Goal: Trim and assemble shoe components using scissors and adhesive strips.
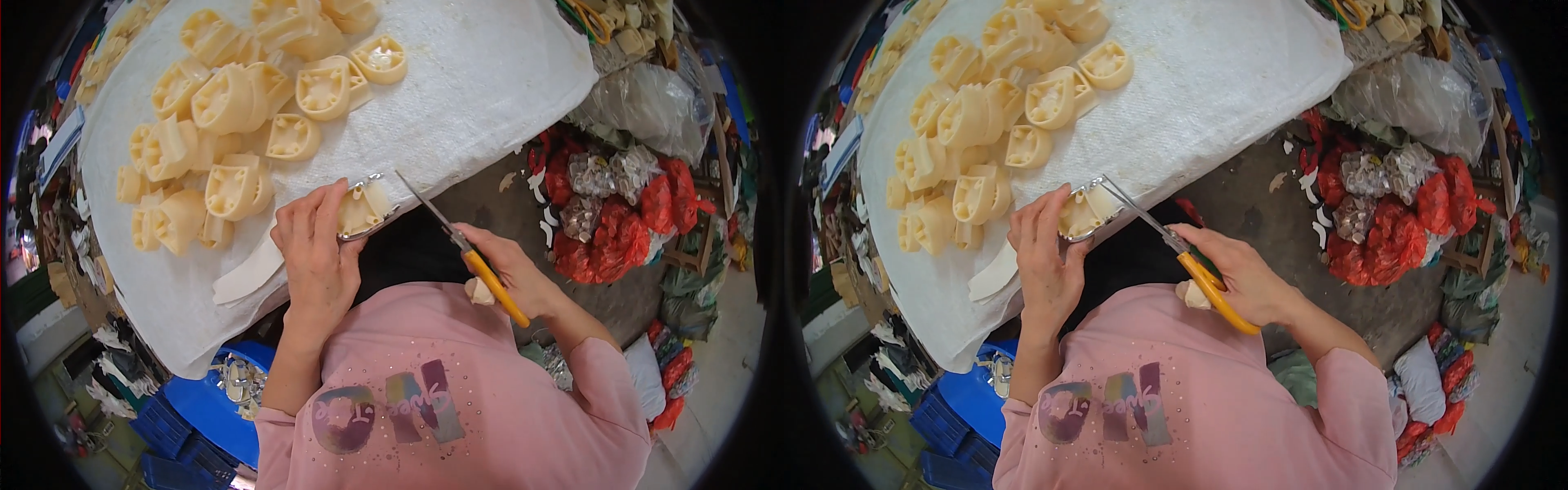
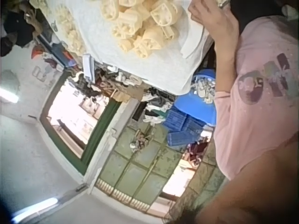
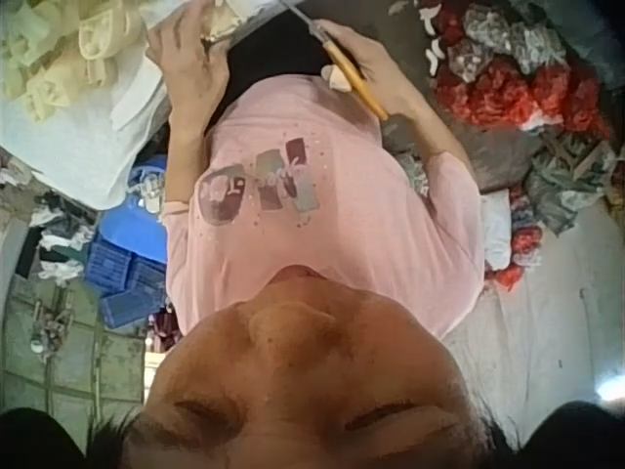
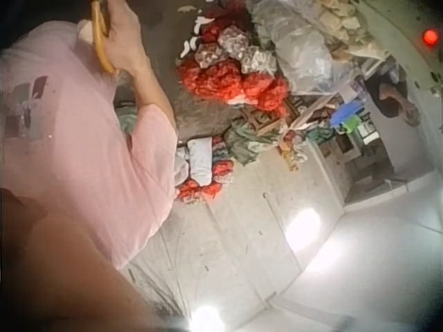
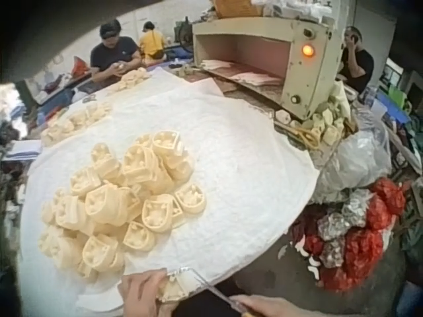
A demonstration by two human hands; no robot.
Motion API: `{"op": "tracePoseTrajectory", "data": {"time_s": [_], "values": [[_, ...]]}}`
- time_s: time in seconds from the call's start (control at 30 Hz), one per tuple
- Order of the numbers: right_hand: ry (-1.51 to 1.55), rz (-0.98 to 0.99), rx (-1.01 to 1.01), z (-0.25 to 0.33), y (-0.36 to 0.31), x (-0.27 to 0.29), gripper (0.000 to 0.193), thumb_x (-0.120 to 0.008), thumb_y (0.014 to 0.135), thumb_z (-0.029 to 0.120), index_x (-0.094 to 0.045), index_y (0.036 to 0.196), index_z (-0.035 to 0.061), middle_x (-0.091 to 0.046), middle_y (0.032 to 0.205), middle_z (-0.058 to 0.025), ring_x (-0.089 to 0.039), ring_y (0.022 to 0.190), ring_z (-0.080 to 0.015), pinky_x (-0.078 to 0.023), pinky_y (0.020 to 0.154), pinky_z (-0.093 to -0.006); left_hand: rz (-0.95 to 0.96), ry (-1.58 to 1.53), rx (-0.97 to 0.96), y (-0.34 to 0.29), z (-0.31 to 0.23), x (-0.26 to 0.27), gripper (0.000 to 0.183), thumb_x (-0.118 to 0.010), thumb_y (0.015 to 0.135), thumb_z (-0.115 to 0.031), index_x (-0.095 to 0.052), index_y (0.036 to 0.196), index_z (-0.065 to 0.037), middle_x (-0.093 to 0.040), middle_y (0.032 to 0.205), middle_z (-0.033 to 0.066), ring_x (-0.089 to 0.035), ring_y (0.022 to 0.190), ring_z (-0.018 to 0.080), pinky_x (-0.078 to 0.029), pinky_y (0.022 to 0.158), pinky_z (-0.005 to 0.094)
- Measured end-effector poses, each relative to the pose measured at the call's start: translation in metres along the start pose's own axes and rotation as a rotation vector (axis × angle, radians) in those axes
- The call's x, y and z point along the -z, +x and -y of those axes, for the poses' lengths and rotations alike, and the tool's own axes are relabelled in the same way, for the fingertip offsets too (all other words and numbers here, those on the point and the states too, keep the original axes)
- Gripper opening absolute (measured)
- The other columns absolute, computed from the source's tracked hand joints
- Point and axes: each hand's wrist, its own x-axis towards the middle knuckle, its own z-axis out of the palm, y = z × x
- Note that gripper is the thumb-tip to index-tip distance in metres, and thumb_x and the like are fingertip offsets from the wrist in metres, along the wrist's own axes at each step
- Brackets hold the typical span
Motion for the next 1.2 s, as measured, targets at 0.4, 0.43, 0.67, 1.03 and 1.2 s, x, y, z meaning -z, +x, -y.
{"op": "tracePoseTrajectory", "data": {"time_s": [0.4,0.43,0.67,1.03,1.2], "values": [[0.226,0.121,0.005,-0.024,0.02,-0.017,0.044,-0.062,0.082,0.02,-0.047,0.12,0.0031,-0.062,0.099,-0.017,-0.062,0.083,-0.0358,-0.047,0.068,-0.037,0.074,0.034,0.04,0.004,-0.002,-0.001,0.06,-0.061,0.064,0.006,-0.052,0.122,-0.002,-0.046,0.111,0.0181,-0.046,0.105,0.0335,-0.039,0.091,0.038],[0.209,0.073,0.07,-0.027,0.021,-0.02,0.044,-0.062,0.082,0.02,-0.048,0.12,0.0033,-0.062,0.099,-0.0169,-0.062,0.082,-0.0362,-0.047,0.068,-0.0369,0.08,0.038,0.056,0.004,-0.003,0.0,0.06,-0.061,0.064,0.006,-0.052,0.122,-0.002,-0.046,0.111,0.0179,-0.046,0.105,0.0332,-0.039,0.091,0.0379],[0.196,0.03,0.082,-0.022,0.021,-0.027,0.041,-0.064,0.084,0.022,-0.05,0.117,0.0017,-0.062,0.096,-0.0169,-0.062,0.078,-0.0351,-0.048,0.066,-0.0349,0.065,0.044,0.064,0.004,-0.002,-0.002,0.06,-0.062,0.064,0.005,-0.052,0.122,-0.003,-0.046,0.109,0.0173,-0.048,0.102,0.032,-0.04,0.088,0.037],[0.194,0.018,0.083,-0.035,0.013,-0.024,0.05,-0.069,0.081,0.026,-0.049,0.121,0.003,-0.061,0.104,-0.0139,-0.063,0.085,-0.0288,-0.047,0.069,-0.034,0.057,0.021,0.062,0.005,-0.001,-0.002,0.058,-0.063,0.065,0.004,-0.053,0.122,-0.004,-0.047,0.106,0.0164,-0.049,0.099,0.031,-0.041,0.087,0.0361],[0.072,-0.214,-0.002,-0.014,0.004,-0.011,0.06,-0.066,0.077,0.012,-0.043,0.133,0.0082,-0.054,0.106,-0.0118,-0.052,0.081,-0.0205,-0.044,0.071,-0.033,0.067,0.031,0.057,0.006,0.0,0.001,0.057,-0.064,0.066,0.003,-0.053,0.122,-0.004,-0.047,0.106,0.0156,-0.049,0.098,0.0305,-0.041,0.087,0.0359]]}}
